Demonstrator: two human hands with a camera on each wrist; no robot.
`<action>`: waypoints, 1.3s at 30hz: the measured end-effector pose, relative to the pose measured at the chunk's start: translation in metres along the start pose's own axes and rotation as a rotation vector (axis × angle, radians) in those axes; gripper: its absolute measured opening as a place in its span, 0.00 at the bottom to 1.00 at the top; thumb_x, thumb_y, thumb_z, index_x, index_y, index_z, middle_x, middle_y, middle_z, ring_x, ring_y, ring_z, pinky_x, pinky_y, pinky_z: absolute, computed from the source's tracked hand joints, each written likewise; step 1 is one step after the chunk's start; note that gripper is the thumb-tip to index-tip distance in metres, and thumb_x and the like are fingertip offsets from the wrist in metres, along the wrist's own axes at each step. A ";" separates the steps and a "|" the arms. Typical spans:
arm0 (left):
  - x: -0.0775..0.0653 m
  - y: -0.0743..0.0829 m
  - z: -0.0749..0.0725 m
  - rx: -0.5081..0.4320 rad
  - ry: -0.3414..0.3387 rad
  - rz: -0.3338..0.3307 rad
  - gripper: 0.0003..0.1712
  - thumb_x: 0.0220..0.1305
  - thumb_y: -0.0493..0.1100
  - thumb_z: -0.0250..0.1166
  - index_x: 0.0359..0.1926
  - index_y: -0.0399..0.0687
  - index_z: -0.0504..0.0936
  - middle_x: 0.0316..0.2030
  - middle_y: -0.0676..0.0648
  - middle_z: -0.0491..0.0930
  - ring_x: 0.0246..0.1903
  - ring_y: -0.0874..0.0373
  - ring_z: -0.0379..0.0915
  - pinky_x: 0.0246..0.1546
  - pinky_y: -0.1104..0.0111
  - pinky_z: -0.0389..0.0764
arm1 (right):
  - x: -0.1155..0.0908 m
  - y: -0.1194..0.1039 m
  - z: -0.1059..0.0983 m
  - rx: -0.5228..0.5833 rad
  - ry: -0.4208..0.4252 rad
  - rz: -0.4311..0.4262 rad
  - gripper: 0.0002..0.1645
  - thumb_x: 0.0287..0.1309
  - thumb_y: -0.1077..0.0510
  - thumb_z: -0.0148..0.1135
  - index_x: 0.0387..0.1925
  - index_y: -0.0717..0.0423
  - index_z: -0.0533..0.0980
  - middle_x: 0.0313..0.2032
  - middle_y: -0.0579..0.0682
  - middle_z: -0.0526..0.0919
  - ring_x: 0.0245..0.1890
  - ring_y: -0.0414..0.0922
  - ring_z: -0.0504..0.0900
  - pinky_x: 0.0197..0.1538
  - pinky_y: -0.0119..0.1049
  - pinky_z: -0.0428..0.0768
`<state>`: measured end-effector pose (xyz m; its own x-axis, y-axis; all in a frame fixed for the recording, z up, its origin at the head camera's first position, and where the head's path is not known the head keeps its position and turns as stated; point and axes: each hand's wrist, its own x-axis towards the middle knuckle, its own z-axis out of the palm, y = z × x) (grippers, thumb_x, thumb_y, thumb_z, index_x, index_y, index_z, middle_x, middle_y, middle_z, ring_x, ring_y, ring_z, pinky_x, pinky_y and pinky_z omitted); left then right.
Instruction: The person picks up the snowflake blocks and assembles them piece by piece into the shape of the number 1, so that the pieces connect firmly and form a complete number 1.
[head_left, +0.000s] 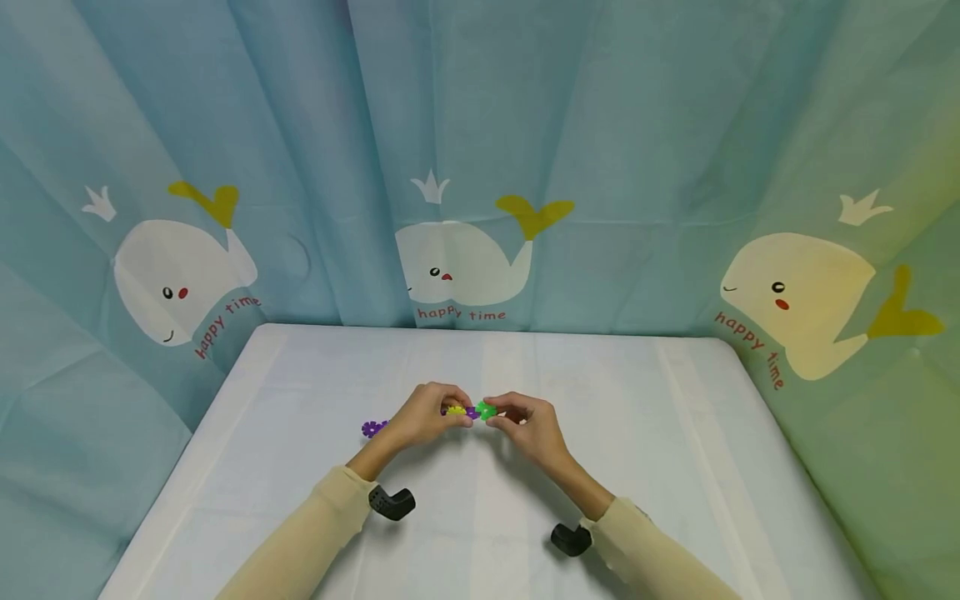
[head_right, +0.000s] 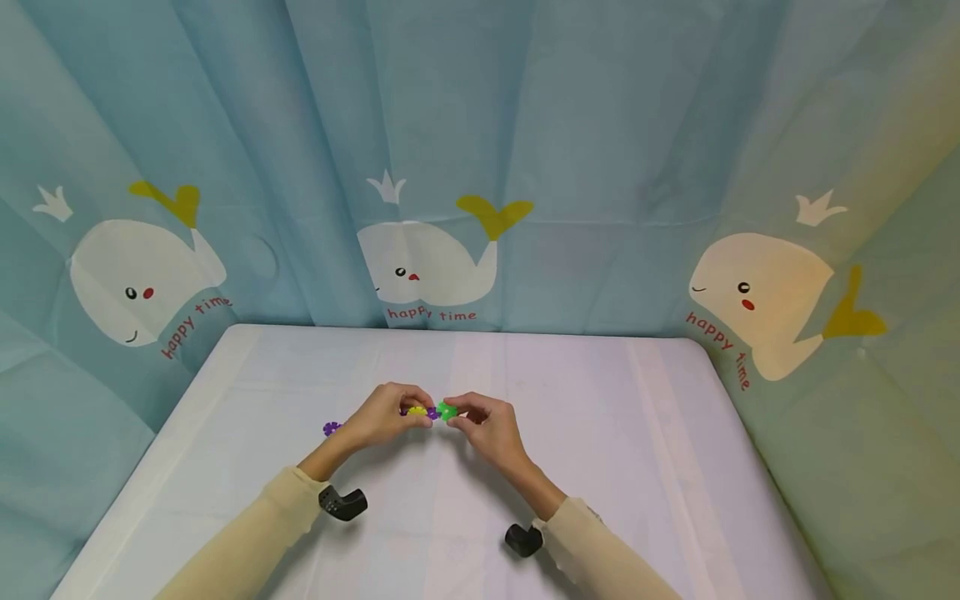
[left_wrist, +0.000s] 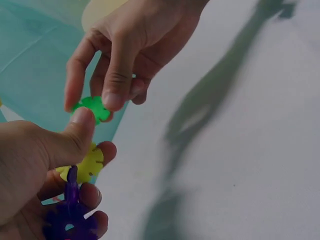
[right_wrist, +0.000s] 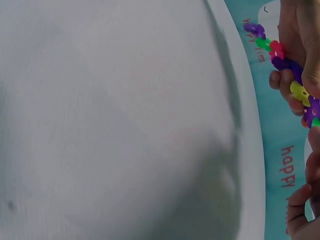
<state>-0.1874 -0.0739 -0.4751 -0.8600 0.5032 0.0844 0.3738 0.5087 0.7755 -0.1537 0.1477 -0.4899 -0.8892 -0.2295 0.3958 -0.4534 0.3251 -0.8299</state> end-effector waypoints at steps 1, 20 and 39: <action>0.000 0.000 0.000 -0.008 0.002 -0.002 0.08 0.63 0.42 0.74 0.41 0.45 0.87 0.35 0.53 0.86 0.34 0.63 0.80 0.38 0.67 0.80 | 0.000 0.006 0.000 -0.003 -0.003 0.003 0.15 0.55 0.69 0.75 0.46 0.59 0.87 0.37 0.53 0.90 0.26 0.44 0.83 0.31 0.32 0.79; 0.000 0.007 0.000 -0.280 -0.039 -0.054 0.20 0.68 0.42 0.71 0.57 0.41 0.80 0.33 0.37 0.86 0.30 0.38 0.83 0.29 0.60 0.83 | 0.009 -0.013 -0.005 0.057 0.033 0.065 0.18 0.59 0.72 0.70 0.52 0.68 0.80 0.36 0.63 0.88 0.25 0.51 0.79 0.29 0.35 0.76; -0.009 0.002 0.000 -0.383 -0.210 -0.030 0.22 0.68 0.34 0.69 0.60 0.45 0.76 0.48 0.41 0.79 0.44 0.39 0.85 0.38 0.67 0.82 | 0.011 0.016 -0.014 0.010 -0.020 0.106 0.19 0.60 0.66 0.72 0.54 0.55 0.83 0.36 0.51 0.89 0.28 0.41 0.80 0.31 0.30 0.77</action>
<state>-0.1791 -0.0771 -0.4742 -0.7644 0.6435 -0.0404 0.1598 0.2497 0.9551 -0.1717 0.1629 -0.4935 -0.9307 -0.2129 0.2974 -0.3559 0.3398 -0.8706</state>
